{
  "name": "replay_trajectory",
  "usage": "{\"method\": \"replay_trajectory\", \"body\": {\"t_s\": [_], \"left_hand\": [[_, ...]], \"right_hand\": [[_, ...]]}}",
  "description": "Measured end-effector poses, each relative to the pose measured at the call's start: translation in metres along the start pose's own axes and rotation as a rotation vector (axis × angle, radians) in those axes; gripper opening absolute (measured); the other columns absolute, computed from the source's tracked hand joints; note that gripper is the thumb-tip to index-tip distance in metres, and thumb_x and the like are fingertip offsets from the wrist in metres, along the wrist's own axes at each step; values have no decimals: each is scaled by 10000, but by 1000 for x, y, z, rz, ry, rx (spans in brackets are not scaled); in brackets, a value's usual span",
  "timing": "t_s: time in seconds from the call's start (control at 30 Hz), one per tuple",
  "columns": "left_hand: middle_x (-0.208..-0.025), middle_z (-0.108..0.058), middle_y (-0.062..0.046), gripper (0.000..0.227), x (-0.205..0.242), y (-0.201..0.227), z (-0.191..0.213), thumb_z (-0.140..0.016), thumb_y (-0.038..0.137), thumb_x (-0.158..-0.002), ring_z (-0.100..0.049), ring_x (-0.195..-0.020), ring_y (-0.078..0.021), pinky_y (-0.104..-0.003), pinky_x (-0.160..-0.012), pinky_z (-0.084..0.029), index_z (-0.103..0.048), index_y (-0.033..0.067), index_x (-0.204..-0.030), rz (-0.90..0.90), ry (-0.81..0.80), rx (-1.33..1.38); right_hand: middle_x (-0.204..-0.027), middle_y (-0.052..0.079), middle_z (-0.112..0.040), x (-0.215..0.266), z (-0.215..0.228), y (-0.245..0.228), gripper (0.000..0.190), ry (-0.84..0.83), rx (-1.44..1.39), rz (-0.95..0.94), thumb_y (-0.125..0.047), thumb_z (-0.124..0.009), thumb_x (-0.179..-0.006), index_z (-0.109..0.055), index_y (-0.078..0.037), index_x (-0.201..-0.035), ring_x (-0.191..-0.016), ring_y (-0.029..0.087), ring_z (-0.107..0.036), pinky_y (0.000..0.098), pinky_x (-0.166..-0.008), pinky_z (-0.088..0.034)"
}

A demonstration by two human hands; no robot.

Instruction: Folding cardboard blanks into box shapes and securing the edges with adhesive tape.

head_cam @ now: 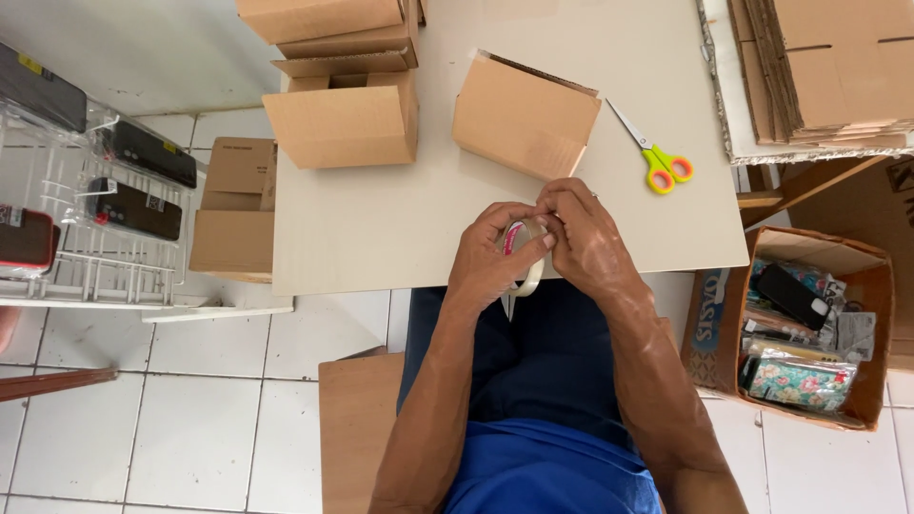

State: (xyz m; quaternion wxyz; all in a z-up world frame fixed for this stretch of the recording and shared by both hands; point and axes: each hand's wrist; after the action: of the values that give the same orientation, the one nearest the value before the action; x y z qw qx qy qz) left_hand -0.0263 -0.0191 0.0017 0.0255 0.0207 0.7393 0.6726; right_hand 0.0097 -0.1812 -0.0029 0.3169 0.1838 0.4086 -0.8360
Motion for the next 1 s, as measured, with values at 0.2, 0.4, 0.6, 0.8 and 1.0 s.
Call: {"method": "replay_trajectory", "body": {"t_s": [0.2,0.4,0.6,0.8,1.0], "left_hand": [[-1098,-677,-86,330,3,6,-1,-867,186,-822,-628,-1115,-184,-375,-1021,-482,-737,84,-1107,-10,16,-37],[-1069,-688,-119,485,0,-10,5,-866,267,-806,-636,-1065,-205,-388,-1001,-490,-687,18,-1182,81,54,-22],[-1185,-697,-107,405,0,-6,9,-833,97,-814,-614,-1257,-265,-446,-1123,-430,-711,95,-1200,-101,-45,-11],[-1148,-724,-85,334,3,2,9,-779,24,-845,-635,-1165,-200,-423,-1086,-451,-729,101,-1166,-140,-106,10],[-1040,-725,-114,269,5,8,12,-767,10,-848,-652,-1056,-198,-415,-1021,-477,-739,59,-1111,-170,-122,-9]], "right_hand": [[-953,112,-604,2,2,-4,102,46,-71,-20,83,-639,-992,-654,-10,-954,-837,305,-670,388,-758,-562],[-942,130,-612,1,8,-15,87,124,-76,-15,78,-640,-1011,-643,-2,-977,-848,323,-668,374,-735,-537],[-861,104,-670,-13,21,-29,135,47,-153,-94,111,-728,-944,-715,-14,-896,-765,266,-675,358,-722,-558],[-840,111,-692,-21,26,-42,133,26,-171,-117,116,-738,-928,-744,-12,-893,-742,254,-684,362,-701,-566],[-853,132,-688,-20,27,-43,143,20,-101,-96,135,-739,-906,-733,-2,-867,-743,271,-677,359,-672,-562]]}}
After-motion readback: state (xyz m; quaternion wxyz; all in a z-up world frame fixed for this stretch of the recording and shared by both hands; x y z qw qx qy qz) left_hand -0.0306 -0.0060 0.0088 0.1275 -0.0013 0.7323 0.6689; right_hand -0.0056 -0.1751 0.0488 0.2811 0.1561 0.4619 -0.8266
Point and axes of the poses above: each hand's wrist, its own x-axis away from the middle knuckle, its own z-axis out of the back of the hand, y = z × x
